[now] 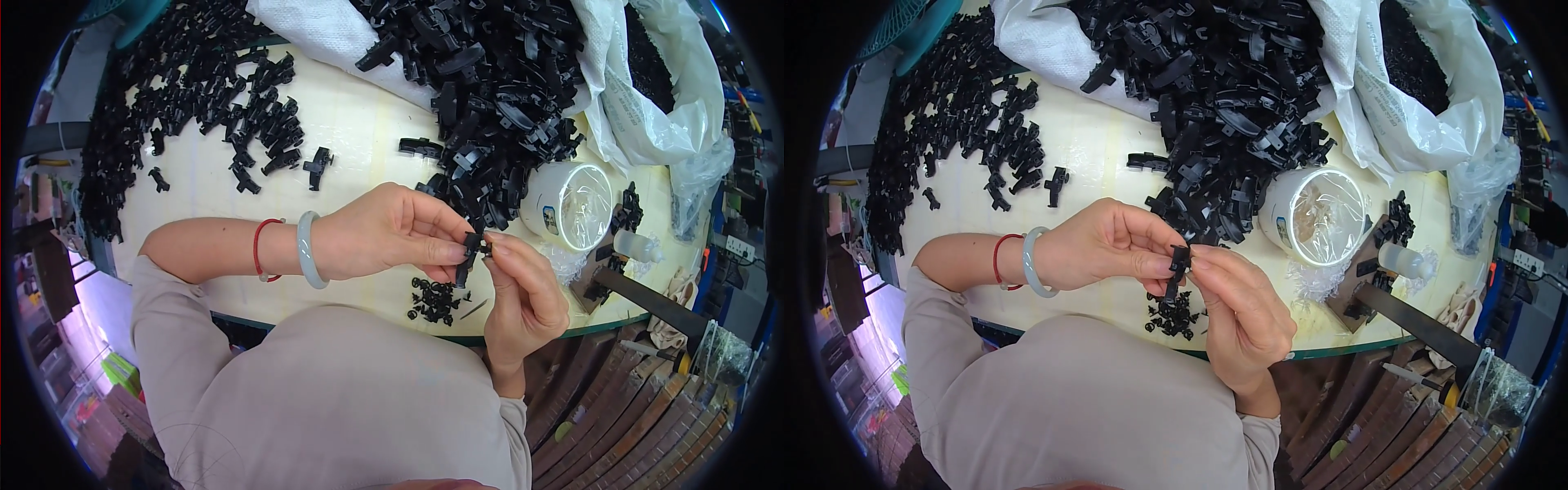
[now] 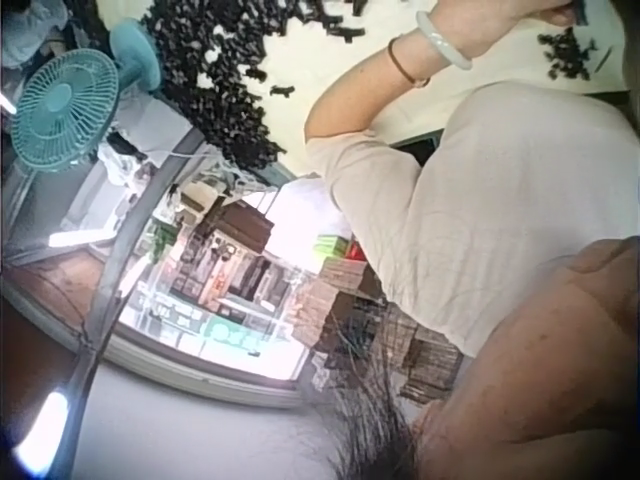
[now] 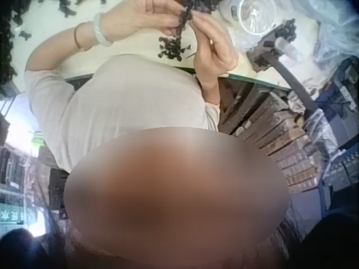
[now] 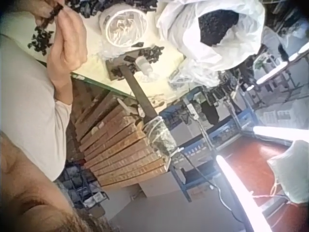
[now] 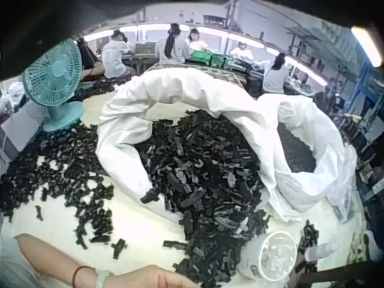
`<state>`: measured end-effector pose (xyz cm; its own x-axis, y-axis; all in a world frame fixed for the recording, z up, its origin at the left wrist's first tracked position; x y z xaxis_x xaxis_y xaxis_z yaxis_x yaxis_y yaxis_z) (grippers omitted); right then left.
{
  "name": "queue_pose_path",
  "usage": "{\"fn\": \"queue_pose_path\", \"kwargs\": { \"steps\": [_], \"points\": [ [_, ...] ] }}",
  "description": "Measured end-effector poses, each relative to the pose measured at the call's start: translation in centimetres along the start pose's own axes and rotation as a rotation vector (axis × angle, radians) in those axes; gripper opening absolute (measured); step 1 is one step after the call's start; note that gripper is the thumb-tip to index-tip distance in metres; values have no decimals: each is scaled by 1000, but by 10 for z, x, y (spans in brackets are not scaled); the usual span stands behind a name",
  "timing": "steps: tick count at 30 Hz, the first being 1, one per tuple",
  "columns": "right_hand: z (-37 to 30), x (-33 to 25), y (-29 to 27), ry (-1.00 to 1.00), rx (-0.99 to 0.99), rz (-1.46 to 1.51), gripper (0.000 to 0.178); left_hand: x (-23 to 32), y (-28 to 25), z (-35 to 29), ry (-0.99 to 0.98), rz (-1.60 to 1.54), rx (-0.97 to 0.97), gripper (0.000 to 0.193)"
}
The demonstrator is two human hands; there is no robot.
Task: The person assembles plastic components by inserting small fasteners into plastic parts by hand, placing the assembled pieces aside, and gathers and organizes loose parts across the workbench.
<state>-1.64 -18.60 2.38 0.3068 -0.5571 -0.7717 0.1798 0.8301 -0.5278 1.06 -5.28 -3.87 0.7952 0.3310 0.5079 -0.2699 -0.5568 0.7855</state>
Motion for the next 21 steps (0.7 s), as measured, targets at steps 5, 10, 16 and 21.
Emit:
{"fn": "queue_pose_path", "kwargs": {
  "steps": [5, 10, 16, 21],
  "points": [
    [-2, -1, 2, -41, 2, -15, 16, -2, -1, -1, 10, 16, -5, 23],
    [-3, -2, 3, -59, -12, -46, 16, -3, 0, -3, 10, -2, 4, 23],
    [1, 2, 2, -116, -37, -100, 19, 6, 0, -6, 89, 166, 74, 18],
    [0, 13, 8, -72, -37, 16, 18, 10, -3, -6, 104, 180, 99, 18]
  ]
}}
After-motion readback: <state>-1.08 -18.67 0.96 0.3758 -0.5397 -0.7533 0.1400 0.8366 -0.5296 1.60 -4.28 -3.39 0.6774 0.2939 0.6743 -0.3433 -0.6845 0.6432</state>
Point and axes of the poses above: each hand's wrist, its own z-axis towards the middle knuckle, its own y-axis out of the palm, x = y × z, the point moved 6 cm from there along z, towards the middle knuckle, and after that the axes turned 12 degrees about -z, right-handed, at the moved point
